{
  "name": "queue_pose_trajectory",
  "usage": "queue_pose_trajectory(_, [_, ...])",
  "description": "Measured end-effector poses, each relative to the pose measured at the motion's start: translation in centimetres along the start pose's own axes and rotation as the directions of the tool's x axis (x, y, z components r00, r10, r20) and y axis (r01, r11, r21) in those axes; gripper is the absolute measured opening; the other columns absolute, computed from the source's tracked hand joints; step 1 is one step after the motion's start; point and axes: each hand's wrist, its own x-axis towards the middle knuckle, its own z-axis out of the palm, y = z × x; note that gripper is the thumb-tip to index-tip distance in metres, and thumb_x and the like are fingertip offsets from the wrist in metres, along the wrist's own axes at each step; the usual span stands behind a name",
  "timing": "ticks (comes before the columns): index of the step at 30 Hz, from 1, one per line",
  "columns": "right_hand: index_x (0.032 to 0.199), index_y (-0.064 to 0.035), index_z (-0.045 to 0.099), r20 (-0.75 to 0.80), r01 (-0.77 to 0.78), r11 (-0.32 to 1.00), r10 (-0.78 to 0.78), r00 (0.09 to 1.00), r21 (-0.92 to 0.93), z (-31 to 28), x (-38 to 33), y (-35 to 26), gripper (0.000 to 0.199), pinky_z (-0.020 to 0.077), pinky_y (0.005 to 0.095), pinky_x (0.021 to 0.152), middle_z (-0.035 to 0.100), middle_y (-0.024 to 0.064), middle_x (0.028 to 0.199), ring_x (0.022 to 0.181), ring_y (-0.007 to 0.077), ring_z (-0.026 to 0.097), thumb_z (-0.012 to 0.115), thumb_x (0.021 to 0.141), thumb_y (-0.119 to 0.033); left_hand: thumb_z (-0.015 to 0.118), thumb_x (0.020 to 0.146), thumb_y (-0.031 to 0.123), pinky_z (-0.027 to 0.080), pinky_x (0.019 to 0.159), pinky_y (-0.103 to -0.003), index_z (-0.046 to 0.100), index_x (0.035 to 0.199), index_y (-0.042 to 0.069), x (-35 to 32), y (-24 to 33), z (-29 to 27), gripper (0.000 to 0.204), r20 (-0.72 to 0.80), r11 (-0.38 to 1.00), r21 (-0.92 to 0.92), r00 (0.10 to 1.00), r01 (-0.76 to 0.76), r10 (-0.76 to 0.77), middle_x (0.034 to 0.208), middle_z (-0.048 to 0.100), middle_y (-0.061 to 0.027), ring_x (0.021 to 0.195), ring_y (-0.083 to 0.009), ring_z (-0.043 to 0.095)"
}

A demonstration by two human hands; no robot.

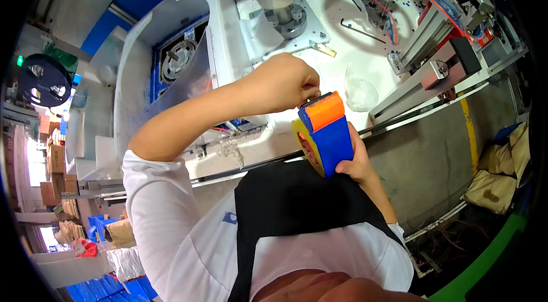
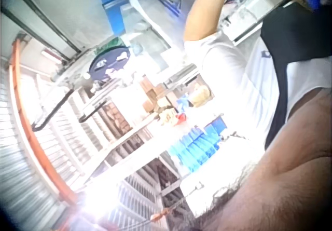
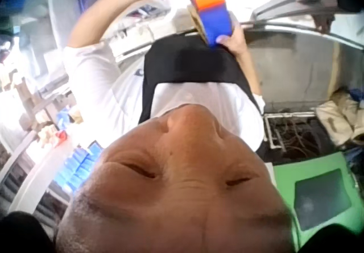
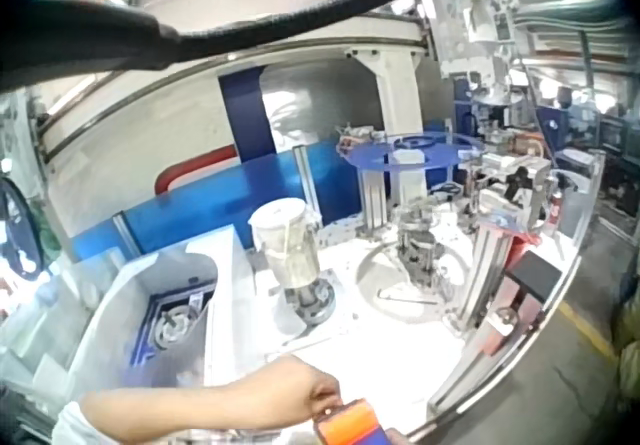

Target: The person empties a bag of blue plastic granules into a white bin and then replaces a component on a manufacturing machine by hand.

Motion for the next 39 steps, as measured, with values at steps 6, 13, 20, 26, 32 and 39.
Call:
queue_pose_trajectory(6, [0.106,-0.0030,0.044,-0.047,-0.160,0.927,0.154,0.987,-0.338,-0.3,-1.7,-0.7,0.058,0.0432,0.0278,0.079,0.056,0.0062,0.099,0.089,0.0131,0.055,0.079,0.062,-0.016,0.058,0.085,0.014,0.040,0.049,-0.023,0.063,0.080,-0.001,-3.5,-1.1,-7.2,0.016,-0.452,0.963,-0.235,0.862,0.133,-0.229,0.061,0.056,-0.0025,0.053,-0.0067,0.050])
queue_pose_trajectory(13, [0.101,-0.0011,0.048,-0.149,-0.009,0.794,-0.102,0.984,-0.607,-0.1,-0.3,-1.7,0.052,0.0459,0.0266,0.072,0.063,0.0095,0.085,0.079,0.0146,0.060,0.075,0.062,-0.021,0.058,0.086,0.009,0.035,0.049,-0.018,0.062,0.084,-0.003,-8.2,1.2,-8.7,0.013,-0.689,0.996,-0.060,0.725,-0.061,0.003,0.061,0.053,-0.0018,0.054,-0.0057,0.047])
queue_pose_trajectory(20, [0.103,0.0001,0.049,-0.232,-0.115,0.361,-0.299,0.925,-0.925,1.7,4.1,-3.7,0.057,0.0487,0.0392,0.067,0.062,0.0204,0.082,0.077,0.0344,0.063,0.073,0.064,-0.035,0.063,0.062,0.001,0.038,0.043,-0.026,0.062,0.079,0.002,-8.8,4.0,-4.7,0.017,-0.365,0.579,0.797,0.626,-0.174,0.690,0.064,0.055,-0.0050,0.049,-0.0157,0.050])
queue_pose_trajectory(26, [0.097,-0.0001,0.049,-0.335,-0.429,-0.128,-0.446,0.830,-0.894,-4.1,12.3,-4.0,0.057,0.0472,0.0453,0.068,0.062,0.0191,0.079,0.073,0.0388,0.060,0.067,0.066,-0.044,0.068,0.067,-0.001,0.040,0.044,-0.024,0.060,0.076,0.000,-6.8,5.4,-8.3,0.012,-0.416,0.457,0.883,0.275,-0.105,0.867,0.062,0.058,-0.0073,0.051,-0.0153,0.054])
queue_pose_trajectory(32, [0.131,-0.0021,0.033,-0.123,-0.243,-0.070,-0.708,0.695,-0.968,-6.5,14.8,-4.1,0.082,0.0272,0.0409,0.102,0.029,0.0202,0.137,0.125,0.0361,0.030,0.077,0.064,-0.019,0.058,0.086,0.014,0.040,0.048,-0.021,0.062,0.081,-0.001,-5.8,6.1,-12.1,0.017,-0.690,0.969,0.194,0.682,-0.150,0.244,0.059,0.058,-0.0044,0.053,-0.0076,0.053])
queue_pose_trajectory(39, [0.139,-0.0251,-0.011,0.340,0.717,-0.040,-0.898,0.280,-0.696,2.6,16.9,-5.7,0.123,0.0499,0.0436,0.083,-0.002,0.0133,0.146,0.122,0.0381,0.034,0.080,0.059,-0.004,0.056,0.085,0.017,0.044,0.048,-0.020,0.065,0.078,-0.002,-4.0,3.8,-15.3,0.022,-0.576,0.929,-0.367,0.796,-0.047,-0.187,0.060,0.061,-0.0051,0.050,-0.0086,0.056])
